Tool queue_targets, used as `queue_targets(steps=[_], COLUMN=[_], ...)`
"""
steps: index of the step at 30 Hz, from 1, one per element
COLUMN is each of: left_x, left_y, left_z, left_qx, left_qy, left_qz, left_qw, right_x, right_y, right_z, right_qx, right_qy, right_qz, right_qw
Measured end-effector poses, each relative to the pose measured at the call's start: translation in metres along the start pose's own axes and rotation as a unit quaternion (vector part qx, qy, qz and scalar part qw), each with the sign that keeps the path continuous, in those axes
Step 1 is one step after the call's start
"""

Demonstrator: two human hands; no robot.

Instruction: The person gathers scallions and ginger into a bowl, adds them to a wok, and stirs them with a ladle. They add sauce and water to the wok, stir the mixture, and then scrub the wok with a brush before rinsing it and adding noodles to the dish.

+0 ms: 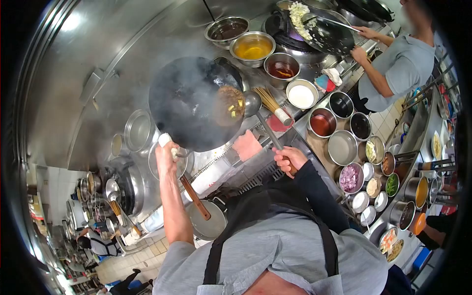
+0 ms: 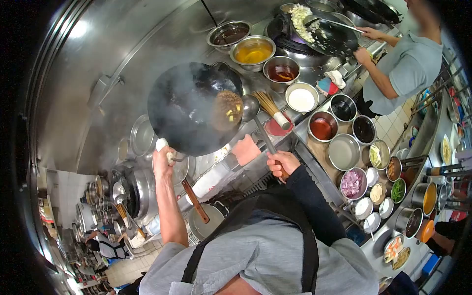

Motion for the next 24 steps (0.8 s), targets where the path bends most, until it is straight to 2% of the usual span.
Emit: queue_targets(steps=[4,7,16,20,24], left_x=[-0.012,-0.017,-0.014,-0.031,-0.004], left_y=[0.000,0.004,0.023,0.022,0.037], left_z=[0.011,0.026,0.082,0.092,0.127], left_qx=[-0.019,-0.016,-0.086,-0.081,-0.126], left_qy=[0.046,0.071,0.102,0.182,0.229], left_qz=[-0.029,-0.009,-0.032,-0.024,0.009], left_qw=[0.998,0.997,0.991,0.980,0.965], right_x=[-0.006,-0.003,0.012,0.011,0.012], right_y=[0.004,0.009,0.022,0.021,0.022], right_z=[-0.002,-0.006,-0.009,-0.008,-0.010], right_qx=[-0.013,-0.016,-0.101,-0.122,-0.133], right_qy=[0.000,0.001,0.041,0.046,0.052], right_qz=[0.000,-0.012,-0.034,-0.046,-0.051], right_qw=[1.000,1.000,0.993,0.990,0.988])
Point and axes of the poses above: each hand's wrist, its own x-axis away from the middle knuckle, its own y-axis out of the palm, z = x × y, the point moved 3 cm from there along -x, towards the middle knuckle, and after that the axes turned 1 degree about z, right-handed, at the moved point
